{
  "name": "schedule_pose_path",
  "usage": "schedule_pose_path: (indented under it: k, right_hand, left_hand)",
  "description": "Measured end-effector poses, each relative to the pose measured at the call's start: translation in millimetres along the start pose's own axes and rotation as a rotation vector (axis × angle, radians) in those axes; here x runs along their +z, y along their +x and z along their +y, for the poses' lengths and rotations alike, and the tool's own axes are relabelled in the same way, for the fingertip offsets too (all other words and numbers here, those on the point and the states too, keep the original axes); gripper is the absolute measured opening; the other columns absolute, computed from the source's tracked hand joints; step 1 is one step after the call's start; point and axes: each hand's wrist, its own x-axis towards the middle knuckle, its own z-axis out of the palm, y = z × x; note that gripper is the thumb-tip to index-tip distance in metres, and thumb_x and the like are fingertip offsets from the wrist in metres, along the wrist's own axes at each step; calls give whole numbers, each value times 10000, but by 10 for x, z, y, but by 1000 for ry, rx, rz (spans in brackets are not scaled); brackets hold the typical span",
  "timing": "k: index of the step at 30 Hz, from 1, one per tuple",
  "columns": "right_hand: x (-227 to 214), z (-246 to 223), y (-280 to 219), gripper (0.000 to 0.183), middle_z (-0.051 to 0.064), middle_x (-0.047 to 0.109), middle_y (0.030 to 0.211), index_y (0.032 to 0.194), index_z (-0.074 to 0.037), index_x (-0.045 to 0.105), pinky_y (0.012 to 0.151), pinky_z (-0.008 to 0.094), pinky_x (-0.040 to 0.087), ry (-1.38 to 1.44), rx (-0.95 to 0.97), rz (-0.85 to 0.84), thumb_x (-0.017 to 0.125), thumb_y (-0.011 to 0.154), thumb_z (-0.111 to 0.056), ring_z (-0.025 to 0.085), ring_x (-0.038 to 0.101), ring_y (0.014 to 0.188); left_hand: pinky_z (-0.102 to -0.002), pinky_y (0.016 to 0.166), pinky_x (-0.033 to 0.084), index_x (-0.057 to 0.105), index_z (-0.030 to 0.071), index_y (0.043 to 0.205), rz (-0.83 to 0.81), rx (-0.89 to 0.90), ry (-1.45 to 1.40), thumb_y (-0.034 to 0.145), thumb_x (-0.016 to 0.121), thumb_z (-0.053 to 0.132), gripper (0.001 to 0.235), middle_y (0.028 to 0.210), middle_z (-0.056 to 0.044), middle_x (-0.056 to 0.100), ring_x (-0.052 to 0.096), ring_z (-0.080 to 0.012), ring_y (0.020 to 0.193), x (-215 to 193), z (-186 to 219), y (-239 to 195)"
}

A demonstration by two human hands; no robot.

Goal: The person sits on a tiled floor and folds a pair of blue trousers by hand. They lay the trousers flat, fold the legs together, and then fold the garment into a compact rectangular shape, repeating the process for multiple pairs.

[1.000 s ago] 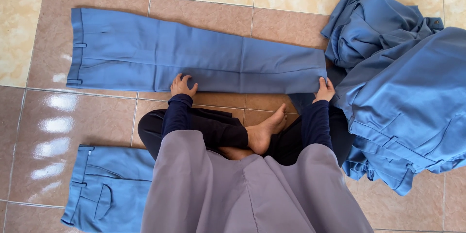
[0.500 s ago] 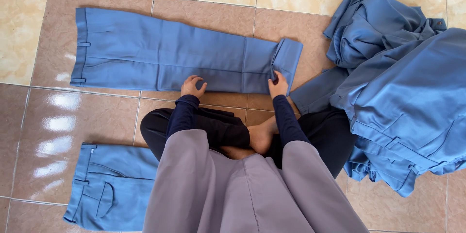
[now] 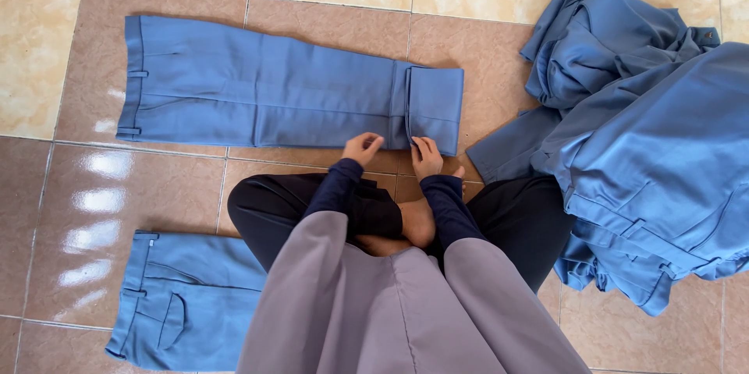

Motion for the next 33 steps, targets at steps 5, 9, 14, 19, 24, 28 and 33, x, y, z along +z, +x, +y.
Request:
schedule_pose_path:
  k: [5,9,14,19,24,28,33]
  right_hand:
    - [346,466,-232,237,-55,685,997,1114,-263,772,902,297,553,-61,-83,11,789,880,-224,137,703,953]
    - [389,523,-241,252,-82,732,1023,1128,-302,764,1014,295,484,-55,-77,18,787,877,-300,82,695,1039]
    - [33,186,-30,711,-8,527,1426,1403,-312,580,1174,527,287,-222,206,-103,821,735,-290,252,500,1327]
    - [54,186,0,890,146,379,1530,1514,-265,423,1126,612,378,-120,575,-135,821,729,-130,442,490,1332]
    - [20,156,-17,921,115,416,1513,1572,-280,323,1218,594,126,-90,517,-339,802,785,-261,361,356,1448]
    - [-83,37,56,879,140,451,1488,1587,-256,296,1227,606,110,-33,472,-407,765,846,-316,345,367,1453]
    - [-98,-35,75,765,90,477,1460,1564,-247,342,1260,557,131,-42,277,-539,543,950,-656,273,396,1446]
  left_hand:
    - [-397,977,586,686,226,1238,-78,-286,43,865,696,692,597,1122,-35,768,708,-259,1118,898,-66,453]
    - [-377,938,609,702,314,1216,-24,-356,155,869,726,522,405,1101,35,742,712,-212,1097,1328,-267,805]
    - [-392,900,621,710,267,1214,109,-224,118,910,700,350,315,1080,-22,772,740,-241,1019,920,-228,913]
    - [-413,883,623,716,225,1206,217,-152,79,945,670,269,269,1095,-62,772,745,-272,988,163,-155,967]
    - [-408,838,622,736,264,1178,329,-134,134,918,698,265,263,1041,-68,777,757,-272,917,-435,-504,1070]
    - [-381,822,622,735,302,1168,375,-149,162,909,711,274,262,1031,-26,776,754,-238,902,-909,-699,1038]
    - [-387,801,627,745,284,1166,462,-196,214,928,713,256,241,1027,-25,772,750,-226,892,-1397,-875,872]
